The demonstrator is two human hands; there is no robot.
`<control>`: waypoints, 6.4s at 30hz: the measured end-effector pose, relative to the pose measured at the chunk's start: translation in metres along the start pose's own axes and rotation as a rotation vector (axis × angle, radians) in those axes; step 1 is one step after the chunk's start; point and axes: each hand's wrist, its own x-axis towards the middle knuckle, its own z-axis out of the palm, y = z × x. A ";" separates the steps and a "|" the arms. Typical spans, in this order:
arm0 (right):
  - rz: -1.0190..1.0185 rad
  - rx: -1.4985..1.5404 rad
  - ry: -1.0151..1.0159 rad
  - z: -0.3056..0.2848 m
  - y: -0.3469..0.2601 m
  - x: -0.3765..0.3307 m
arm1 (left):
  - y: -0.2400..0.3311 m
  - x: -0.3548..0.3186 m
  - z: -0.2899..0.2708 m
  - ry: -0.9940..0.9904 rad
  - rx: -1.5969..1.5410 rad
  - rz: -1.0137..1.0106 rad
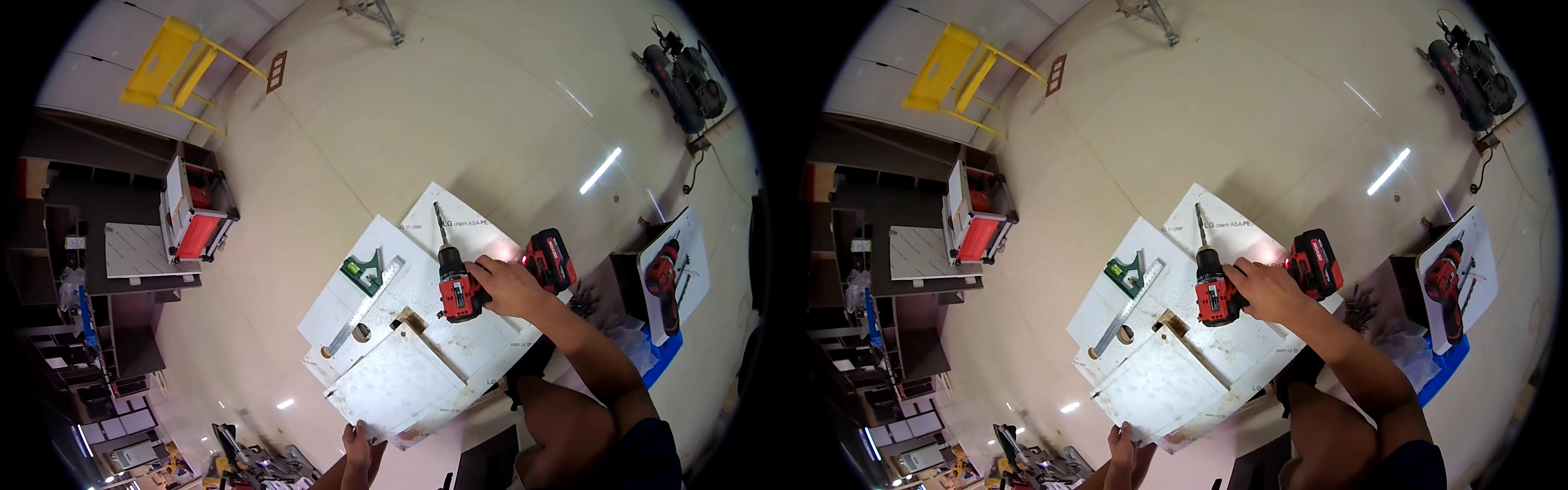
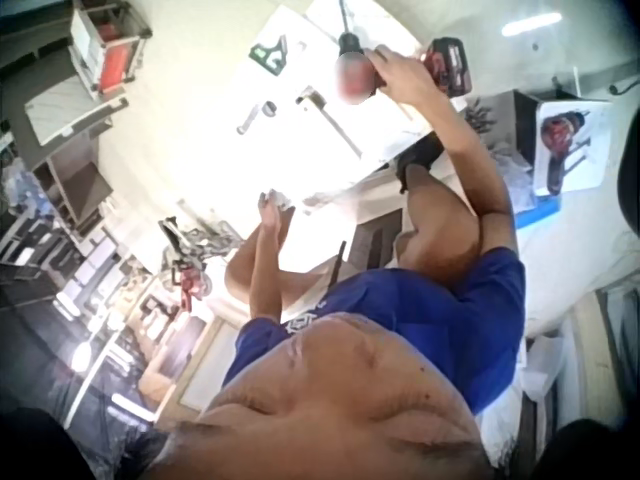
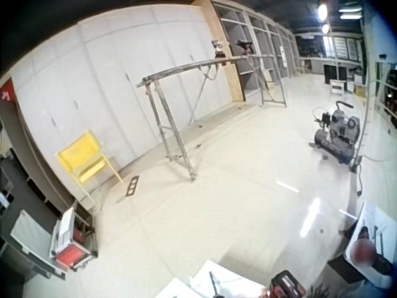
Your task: The person uses a cordless drill to create holes in a white board placed on a workbench. They repeatedly position the drill, operate it, and clear debris from the holes.
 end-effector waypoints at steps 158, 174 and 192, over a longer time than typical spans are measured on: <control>0.012 0.977 -0.444 -0.069 -0.105 -0.100 | 0.183 -0.117 0.187 -0.858 0.677 0.623; -0.245 1.191 -0.321 0.066 -0.089 -0.065 | 0.188 0.038 0.209 -0.426 1.046 0.730; -0.225 0.834 -0.407 0.121 -0.084 -0.068 | 0.183 0.057 0.223 -0.434 1.321 1.066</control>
